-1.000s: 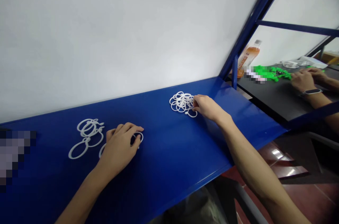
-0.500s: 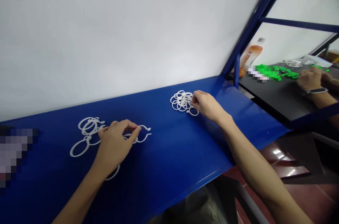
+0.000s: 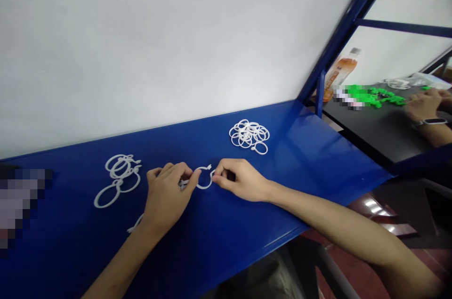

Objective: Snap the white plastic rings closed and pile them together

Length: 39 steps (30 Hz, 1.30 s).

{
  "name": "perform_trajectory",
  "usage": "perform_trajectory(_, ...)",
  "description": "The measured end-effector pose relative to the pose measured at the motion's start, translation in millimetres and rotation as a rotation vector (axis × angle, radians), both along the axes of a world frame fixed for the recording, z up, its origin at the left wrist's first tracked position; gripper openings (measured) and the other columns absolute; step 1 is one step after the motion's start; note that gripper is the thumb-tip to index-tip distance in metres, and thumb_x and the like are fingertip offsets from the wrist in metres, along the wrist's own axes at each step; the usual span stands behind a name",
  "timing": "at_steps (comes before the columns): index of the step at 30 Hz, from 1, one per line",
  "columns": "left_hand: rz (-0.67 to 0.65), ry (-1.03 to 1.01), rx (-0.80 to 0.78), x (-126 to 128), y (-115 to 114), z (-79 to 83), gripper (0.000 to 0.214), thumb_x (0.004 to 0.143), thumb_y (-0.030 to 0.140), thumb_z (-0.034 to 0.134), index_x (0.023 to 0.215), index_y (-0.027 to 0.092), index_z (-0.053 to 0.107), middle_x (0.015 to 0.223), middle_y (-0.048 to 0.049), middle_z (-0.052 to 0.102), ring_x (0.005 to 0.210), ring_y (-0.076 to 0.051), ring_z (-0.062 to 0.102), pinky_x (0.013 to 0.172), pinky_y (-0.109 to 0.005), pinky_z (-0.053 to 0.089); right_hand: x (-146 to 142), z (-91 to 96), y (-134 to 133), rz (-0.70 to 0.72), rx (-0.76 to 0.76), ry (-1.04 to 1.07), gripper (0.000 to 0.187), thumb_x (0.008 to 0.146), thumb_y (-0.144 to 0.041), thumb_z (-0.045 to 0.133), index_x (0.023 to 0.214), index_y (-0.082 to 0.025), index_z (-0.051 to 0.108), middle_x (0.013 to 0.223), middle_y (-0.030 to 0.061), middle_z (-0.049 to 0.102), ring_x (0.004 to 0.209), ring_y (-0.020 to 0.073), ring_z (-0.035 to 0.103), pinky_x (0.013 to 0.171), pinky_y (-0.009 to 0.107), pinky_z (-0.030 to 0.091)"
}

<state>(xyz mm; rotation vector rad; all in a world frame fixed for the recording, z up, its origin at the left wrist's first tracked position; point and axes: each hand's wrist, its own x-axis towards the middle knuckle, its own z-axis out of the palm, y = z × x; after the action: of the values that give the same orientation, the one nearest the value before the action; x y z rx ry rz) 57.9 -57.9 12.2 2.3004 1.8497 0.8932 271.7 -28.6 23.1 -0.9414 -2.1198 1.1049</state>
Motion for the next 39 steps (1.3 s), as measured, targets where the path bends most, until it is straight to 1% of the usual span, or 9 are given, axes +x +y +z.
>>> perform_trajectory(3,-0.021,-0.021,-0.022,1.3,-0.1,1.3,0.034,0.093,0.045,0.052,0.068,0.023,0.055,0.065,0.0030,0.063,0.068,-0.018,0.058,0.088,-0.040,0.033,1.7,1.0,1.3,-0.005,-0.071,0.012,0.017,0.095,-0.033,0.062,0.090,-0.017,0.065,0.074,-0.0018,0.064,0.063,0.0100,0.058,0.061,0.022,0.044)
perform_trajectory(9,-0.004,-0.055,0.025,6.2,-1.1,1.9,0.035,0.092,0.043,0.053,0.064,0.023,0.053,0.060,0.0035,0.059,0.063,-0.017,0.054,0.080,-0.036,0.037,-0.5,3.1,-0.7,0.161,0.049,0.076,0.013,0.087,-0.028,0.073,0.093,-0.017,0.068,0.083,-0.0014,0.061,0.070,0.0096,0.056,0.067,0.022,0.045)
perform_trajectory(12,0.021,-0.109,0.003,6.5,-1.5,2.4,0.037,0.091,0.047,0.053,0.062,0.023,0.052,0.060,0.0032,0.058,0.061,-0.016,0.053,0.071,-0.032,0.038,-1.6,2.6,-1.3,0.188,0.015,0.100,0.016,0.086,-0.031,0.074,0.092,-0.017,0.069,0.088,-0.0006,0.059,0.072,0.0096,0.055,0.068,0.023,0.045)
perform_trajectory(15,0.027,-0.193,-0.088,4.5,-2.1,5.2,0.042,0.090,0.054,0.054,0.062,0.022,0.052,0.059,0.0036,0.059,0.058,-0.015,0.053,0.063,-0.029,0.038,-1.8,2.0,-1.4,0.154,-0.100,0.161,0.014,0.091,-0.031,0.068,0.090,-0.017,0.068,0.088,-0.0010,0.058,0.066,0.0078,0.052,0.064,0.022,0.043)
perform_trajectory(20,-0.029,-0.342,-0.221,0.3,-2.3,12.0,0.046,0.087,0.062,0.056,0.063,0.022,0.055,0.056,0.0047,0.058,0.053,-0.013,0.051,0.057,-0.026,0.040,-0.2,3.0,-1.2,0.057,-0.279,0.213,0.017,0.092,-0.033,0.064,0.087,-0.017,0.061,0.068,-0.0057,0.051,0.058,0.0083,0.044,0.058,0.023,0.037)
perform_trajectory(27,-0.095,-0.559,-0.329,-7.3,-3.2,12.5,0.039,0.090,0.058,0.055,0.077,0.022,0.062,0.075,-0.0001,0.068,0.063,-0.014,0.059,0.056,-0.024,0.045,1.6,0.9,3.2,-0.038,-0.325,0.168,0.025,0.090,-0.040,0.066,0.082,-0.017,0.059,0.064,-0.0051,0.053,0.058,0.0093,0.047,0.057,0.023,0.038)
perform_trajectory(31,-0.116,-0.472,-0.253,-7.4,-4.5,13.5,0.031,0.093,0.050,0.054,0.082,0.022,0.064,0.086,-0.0010,0.071,0.071,-0.015,0.063,0.062,-0.026,0.049,3.2,-1.2,7.2,-0.112,-0.267,0.135,0.024,0.094,-0.038,0.061,0.083,-0.017,0.059,0.069,-0.0030,0.058,0.060,0.0100,0.052,0.058,0.023,0.041)
perform_trajectory(35,-0.254,-0.171,0.003,-0.7,-6.8,12.0,0.013,0.093,0.032,0.057,0.093,0.023,0.066,0.094,-0.0020,0.071,0.092,-0.019,0.065,0.091,-0.036,0.049,5.8,0.0,10.5,-0.154,-0.150,0.138,0.024,0.098,-0.038,0.055,0.094,-0.016,0.065,0.077,0.0001,0.064,0.064,0.0107,0.055,0.061,0.024,0.044)
perform_trajectory(39,-0.204,-0.143,0.115,3.5,-7.1,6.8,0.021,0.093,0.030,0.057,0.113,0.023,0.062,0.104,-0.0038,0.070,0.099,-0.020,0.065,0.094,-0.038,0.050,8.4,2.9,10.2,-0.090,0.051,0.126,0.022,0.099,-0.031,0.056,0.109,-0.018,0.071,0.093,0.0036,0.070,0.076,0.0127,0.062,0.070,0.026,0.049)
